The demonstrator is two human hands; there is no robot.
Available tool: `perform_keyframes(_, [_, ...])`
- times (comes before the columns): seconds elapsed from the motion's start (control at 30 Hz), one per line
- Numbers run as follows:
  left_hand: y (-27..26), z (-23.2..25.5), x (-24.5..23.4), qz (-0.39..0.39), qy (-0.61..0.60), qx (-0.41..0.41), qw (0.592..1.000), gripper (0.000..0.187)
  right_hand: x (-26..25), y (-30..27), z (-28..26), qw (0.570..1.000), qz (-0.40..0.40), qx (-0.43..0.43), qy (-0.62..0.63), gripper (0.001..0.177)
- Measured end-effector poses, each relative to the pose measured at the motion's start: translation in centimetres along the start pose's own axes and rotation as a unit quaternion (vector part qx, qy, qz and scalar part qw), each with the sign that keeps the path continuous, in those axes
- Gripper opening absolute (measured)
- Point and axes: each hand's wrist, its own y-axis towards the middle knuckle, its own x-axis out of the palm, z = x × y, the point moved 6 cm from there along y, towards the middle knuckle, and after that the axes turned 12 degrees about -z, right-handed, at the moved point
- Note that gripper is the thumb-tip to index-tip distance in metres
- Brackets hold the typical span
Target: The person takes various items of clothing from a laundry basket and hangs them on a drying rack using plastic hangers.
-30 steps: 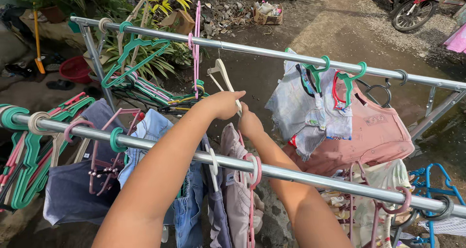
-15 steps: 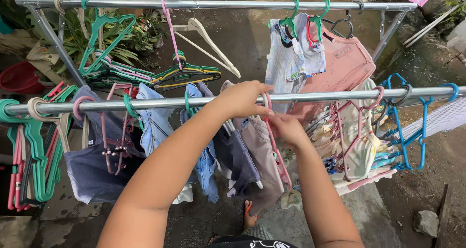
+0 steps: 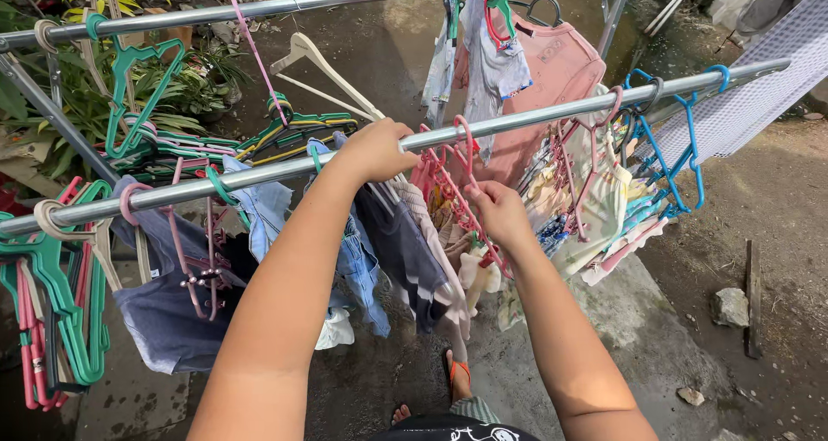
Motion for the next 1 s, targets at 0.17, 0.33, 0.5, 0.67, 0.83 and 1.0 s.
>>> perform_keyframes(0.17, [-0.4, 0.2, -0.7, -0.001, 0.003, -0.030, 1.000, 0.046, -0.9, -1.4, -3.0, 0.998, 0.004, -0.034, -0.056, 0.025])
perform_keyframes(0.33, [0.6, -1.8, -1.0, -0.127, -0.152, -0.043, 0.979, 0.055, -1.5, -2.1, 0.6, 0.990, -0.078, 0.028, -0.115, 0.021])
perform_keyframes(0.5, [2.1, -4.7, -0.9, -0.194, -0.195, -0.024, 0.961, 0.063, -1.2, 4.9, 8.6, 0.996, -0.071, 0.051, -0.010, 0.023])
perform_keyframes(0.67, [4.4, -8.6, -1.5, 0.004, -0.326, -0.064, 0.943, 0.063, 0.5, 18.9, 9.9, 0.992, -0.085, 0.054, 0.077, 0.025])
perform_keyframes(0.83, [3.0, -11.3, -3.3, 0.184, -0.151, -0.204, 0.950, 0.077, 2.3, 34.4, 4.5, 0.915, -0.137, -0.062, 0.375, 0.033])
perform_keyframes(1.0, [2.7, -11.6, -2.8, 0.174, -0.164, -0.188, 0.953, 0.084, 3.3, 44.6, 1.4, 0.921, -0.170, -0.100, 0.336, 0.044])
